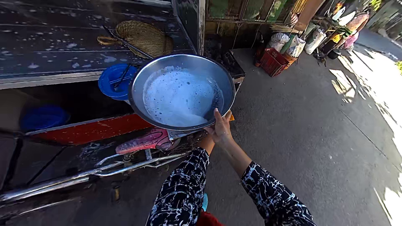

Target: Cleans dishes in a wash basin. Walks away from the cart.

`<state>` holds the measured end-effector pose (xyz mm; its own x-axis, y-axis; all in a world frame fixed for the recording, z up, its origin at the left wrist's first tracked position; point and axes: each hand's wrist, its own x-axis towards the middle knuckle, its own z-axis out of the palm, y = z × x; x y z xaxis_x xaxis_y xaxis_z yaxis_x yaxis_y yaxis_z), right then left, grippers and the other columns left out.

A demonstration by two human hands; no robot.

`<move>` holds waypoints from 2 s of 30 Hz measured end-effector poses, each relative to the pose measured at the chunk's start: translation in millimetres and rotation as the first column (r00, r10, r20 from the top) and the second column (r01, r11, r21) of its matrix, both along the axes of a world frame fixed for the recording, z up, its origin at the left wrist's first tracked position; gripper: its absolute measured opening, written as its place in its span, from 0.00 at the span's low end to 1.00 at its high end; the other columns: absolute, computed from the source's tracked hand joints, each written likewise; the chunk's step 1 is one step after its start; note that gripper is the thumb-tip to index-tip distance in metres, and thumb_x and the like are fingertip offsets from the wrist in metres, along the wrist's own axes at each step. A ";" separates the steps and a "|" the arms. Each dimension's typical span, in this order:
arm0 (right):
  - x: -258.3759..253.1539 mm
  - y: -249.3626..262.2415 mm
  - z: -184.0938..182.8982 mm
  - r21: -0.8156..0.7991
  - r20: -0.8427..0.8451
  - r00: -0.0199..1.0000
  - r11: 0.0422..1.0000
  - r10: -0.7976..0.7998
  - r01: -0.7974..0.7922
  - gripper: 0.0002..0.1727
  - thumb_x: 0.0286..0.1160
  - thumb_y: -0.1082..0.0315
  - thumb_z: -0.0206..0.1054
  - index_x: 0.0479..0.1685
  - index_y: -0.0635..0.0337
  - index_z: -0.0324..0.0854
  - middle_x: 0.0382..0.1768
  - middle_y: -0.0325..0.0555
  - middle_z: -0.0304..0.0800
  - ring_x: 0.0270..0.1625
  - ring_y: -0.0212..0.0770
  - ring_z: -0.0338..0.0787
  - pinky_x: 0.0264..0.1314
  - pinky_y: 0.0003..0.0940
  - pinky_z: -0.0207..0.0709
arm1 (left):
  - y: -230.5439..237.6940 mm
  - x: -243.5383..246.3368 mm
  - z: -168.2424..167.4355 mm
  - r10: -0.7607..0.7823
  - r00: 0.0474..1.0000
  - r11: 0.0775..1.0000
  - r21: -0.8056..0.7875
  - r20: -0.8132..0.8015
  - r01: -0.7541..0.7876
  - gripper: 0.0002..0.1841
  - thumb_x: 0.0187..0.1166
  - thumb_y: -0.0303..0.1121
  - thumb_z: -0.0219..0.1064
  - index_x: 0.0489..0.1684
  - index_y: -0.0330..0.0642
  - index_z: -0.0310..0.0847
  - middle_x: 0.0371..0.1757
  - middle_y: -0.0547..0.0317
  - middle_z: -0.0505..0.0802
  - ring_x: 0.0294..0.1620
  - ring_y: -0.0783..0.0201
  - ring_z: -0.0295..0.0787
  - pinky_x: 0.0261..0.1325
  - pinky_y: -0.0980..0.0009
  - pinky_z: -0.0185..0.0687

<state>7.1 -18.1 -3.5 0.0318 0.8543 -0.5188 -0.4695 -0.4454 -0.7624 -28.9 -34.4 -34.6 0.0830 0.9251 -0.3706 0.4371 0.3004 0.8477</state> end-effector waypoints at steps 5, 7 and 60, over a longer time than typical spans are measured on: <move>14.8 14.1 -12.2 0.023 0.139 0.990 1.000 0.005 -0.008 0.21 0.93 0.54 0.53 0.69 0.63 0.69 0.40 0.53 0.83 0.32 0.40 0.88 0.31 0.32 0.85 | 3.2 -15.5 -107.9 -0.077 0.929 0.763 0.578 -0.363 0.289 0.16 0.83 0.21 0.59 0.64 0.23 0.82 0.68 0.30 0.87 0.73 0.35 0.82 0.76 0.42 0.74; 18.5 20.2 -14.6 0.052 0.180 0.983 0.997 0.039 -0.049 0.23 0.94 0.53 0.52 0.71 0.63 0.68 0.44 0.53 0.84 0.36 0.40 0.89 0.35 0.33 0.86 | -17.5 -41.0 -108.1 -0.051 0.867 0.737 0.567 -0.496 0.368 0.18 0.82 0.17 0.58 0.68 0.26 0.82 0.77 0.35 0.83 0.78 0.36 0.79 0.79 0.43 0.74; -317.4 149.7 55.4 0.308 0.949 0.250 -0.410 0.190 -0.858 0.29 0.63 0.73 0.77 0.68 0.72 0.81 0.60 0.64 0.86 0.61 0.51 0.88 0.65 0.44 0.84 | -80.7 -358.0 -54.4 0.660 -0.031 -0.031 -0.014 0.751 -0.999 0.20 0.84 0.29 0.46 0.71 0.34 0.67 0.47 0.67 0.88 0.42 0.78 0.89 0.47 0.75 0.89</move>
<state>-310.3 131.6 51.8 -0.9577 0.1183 0.2621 -0.0766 0.7737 -0.6290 -386.8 -115.2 -89.0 -0.9322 0.3047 -0.1952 -0.3018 -0.3572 0.8839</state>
